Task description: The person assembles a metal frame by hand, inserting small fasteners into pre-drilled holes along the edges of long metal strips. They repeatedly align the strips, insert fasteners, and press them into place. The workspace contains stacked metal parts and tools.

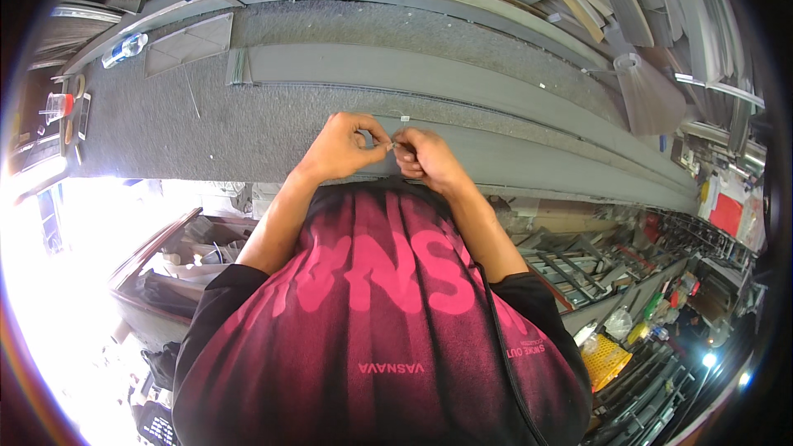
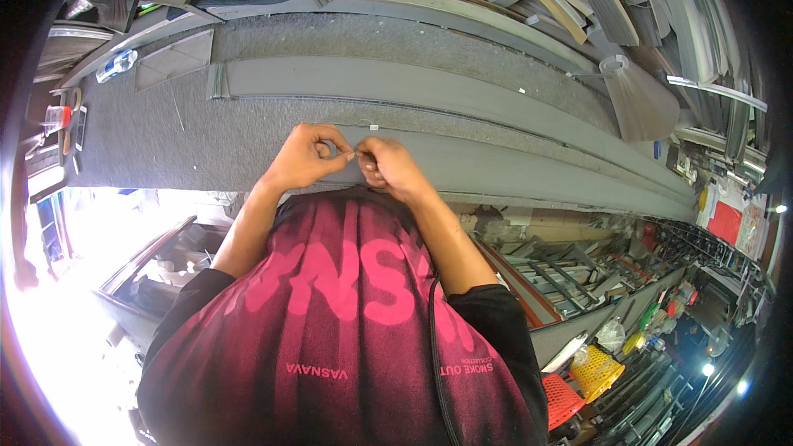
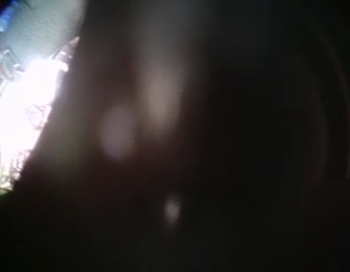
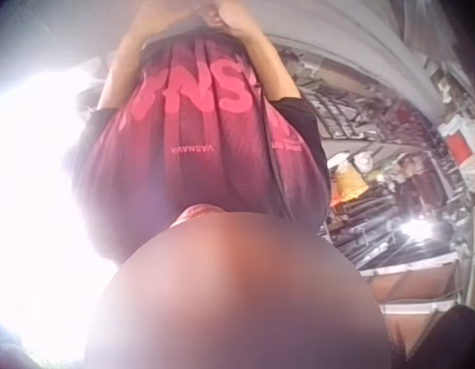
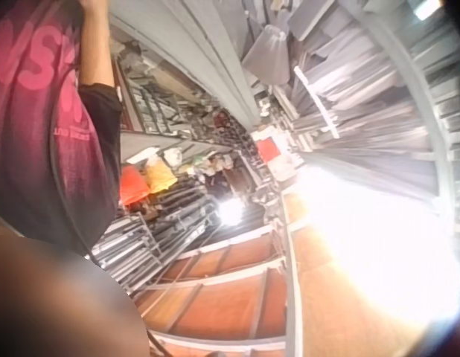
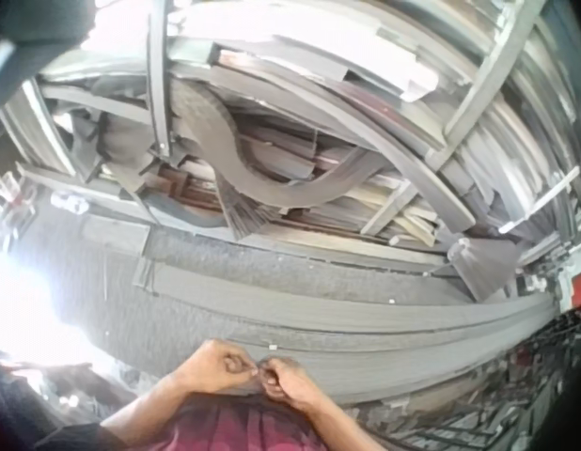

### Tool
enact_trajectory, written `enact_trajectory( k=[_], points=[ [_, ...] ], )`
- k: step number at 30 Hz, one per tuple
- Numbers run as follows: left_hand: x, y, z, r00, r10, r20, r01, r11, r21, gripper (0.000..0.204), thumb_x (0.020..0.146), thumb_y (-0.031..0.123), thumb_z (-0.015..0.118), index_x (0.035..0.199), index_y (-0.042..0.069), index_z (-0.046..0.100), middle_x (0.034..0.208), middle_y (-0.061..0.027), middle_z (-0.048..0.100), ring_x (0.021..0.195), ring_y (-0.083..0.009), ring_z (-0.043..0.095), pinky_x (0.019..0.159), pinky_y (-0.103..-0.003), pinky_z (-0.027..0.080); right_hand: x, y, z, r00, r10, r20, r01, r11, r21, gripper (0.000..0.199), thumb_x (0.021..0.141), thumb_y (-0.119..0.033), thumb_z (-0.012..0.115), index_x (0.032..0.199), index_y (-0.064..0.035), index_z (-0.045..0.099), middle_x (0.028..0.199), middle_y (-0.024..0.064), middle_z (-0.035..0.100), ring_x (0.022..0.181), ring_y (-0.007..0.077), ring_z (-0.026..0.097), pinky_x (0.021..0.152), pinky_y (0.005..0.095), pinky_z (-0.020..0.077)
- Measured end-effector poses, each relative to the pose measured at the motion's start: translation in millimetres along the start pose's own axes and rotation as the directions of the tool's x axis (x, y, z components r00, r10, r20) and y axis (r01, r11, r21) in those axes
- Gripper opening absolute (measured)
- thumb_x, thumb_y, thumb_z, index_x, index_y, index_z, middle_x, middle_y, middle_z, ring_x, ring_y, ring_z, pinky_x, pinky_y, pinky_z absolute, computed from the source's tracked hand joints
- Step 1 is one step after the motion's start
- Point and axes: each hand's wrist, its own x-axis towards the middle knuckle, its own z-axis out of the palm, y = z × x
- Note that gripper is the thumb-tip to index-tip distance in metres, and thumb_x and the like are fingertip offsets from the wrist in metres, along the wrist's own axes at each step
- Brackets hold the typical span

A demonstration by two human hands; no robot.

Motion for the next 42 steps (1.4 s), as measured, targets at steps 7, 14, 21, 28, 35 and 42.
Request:
enact_trajectory(
  k=[7, 14, 21, 28, 35, 42],
  points=[
    [-4.9, 1.0, -9.3, 0.996, -0.093, 0.001, 0.093, 0.995, -0.023, 0.012, 0.089, 0.010, 0.083, 0.096, 0.000, 0.084, 0.084, -0.0014, 0.078, 0.056, -0.0012, 0.050, 0.052, -0.028, 0.040, -11.6, -9.1, 19.7, 0.758, -0.650, -0.047, 0.463, 0.587, -0.664, 0.015, 0.106, -0.017, 0.075, 0.105, -0.0028, 0.071, 0.075, -0.0037, 0.056, 0.064, 0.0041, 0.047, 0.058, 0.0257, 0.0357],
    [-2.1, -2.0, -9.5, 0.993, -0.116, -0.001, 0.116, 0.992, -0.057, 0.013, 0.093, 0.014, 0.085, 0.097, 0.001, 0.084, 0.063, 0.0045, 0.061, 0.051, 0.0001, 0.041, 0.048, -0.029, 0.030, -26.6, -22.7, 31.2, 0.819, -0.561, 0.120, 0.366, 0.349, -0.863, 0.013, 0.095, -0.008, 0.085, 0.100, -0.0029, 0.075, 0.068, -0.0065, 0.051, 0.062, 0.0036, 0.043, 0.057, 0.0272, 0.0349],
    [-0.5, -1.7, -10.8, 0.995, -0.096, 0.021, 0.098, 0.985, -0.144, 0.017, 0.099, 0.016, 0.085, 0.101, -0.001, 0.084, 0.060, 0.0080, 0.056, 0.053, 0.0012, 0.039, 0.049, -0.028, 0.026, -22.5, -24.7, 14.7, 0.889, -0.452, 0.065, 0.356, 0.597, -0.719, 0.015, 0.101, -0.015, 0.083, 0.101, -0.0018, 0.075, 0.080, -0.0074, 0.060, 0.069, 0.0030, 0.048, 0.060, 0.0264, 0.0390],
    [1.9, -11.7, -5.6, 0.996, -0.088, 0.008, 0.088, 0.980, -0.177, 0.016, 0.100, 0.015, 0.085, 0.102, -0.001, 0.084, 0.061, 0.0081, 0.056, 0.054, 0.0011, 0.039, 0.052, -0.027, 0.027, -32.5, -30.4, 6.1, 0.964, -0.261, 0.049, 0.241, 0.785, -0.571, 0.018, 0.104, -0.018, 0.076, 0.099, -0.0016, 0.070, 0.080, -0.0058, 0.058, 0.071, 0.0049, 0.048, 0.063, 0.0266, 0.0399],
    [6.8, -19.9, 1.2, 0.993, 0.112, -0.026, -0.115, 0.980, -0.165, 0.010, 0.099, 0.009, 0.085, 0.101, -0.001, 0.084, 0.089, 0.0016, 0.074, 0.063, -0.0001, 0.044, 0.056, -0.027, 0.034, -32.3, -27.6, 1.5, 0.976, -0.209, 0.065, 0.207, 0.786, -0.582, 0.022, 0.099, -0.017, 0.068, 0.082, -0.0062, 0.059, 0.075, -0.0065, 0.053, 0.070, 0.0057, 0.046, 0.062, 0.0288, 0.0375],
    [7.6, -18.3, 5.3, 0.990, 0.139, -0.032, -0.143, 0.977, -0.161, 0.010, 0.099, 0.007, 0.084, 0.102, -0.003, 0.083, 0.097, 0.0004, 0.075, 0.066, -0.0002, 0.047, 0.059, -0.026, 0.037, -28.5, -16.8, -6.1, 0.925, -0.366, 0.105, 0.344, 0.685, -0.642, 0.017, 0.097, -0.015, 0.074, 0.088, -0.0064, 0.062, 0.079, -0.0079, 0.054, 0.070, 0.0028, 0.045, 0.062, 0.0247, 0.0352]
  ],
)
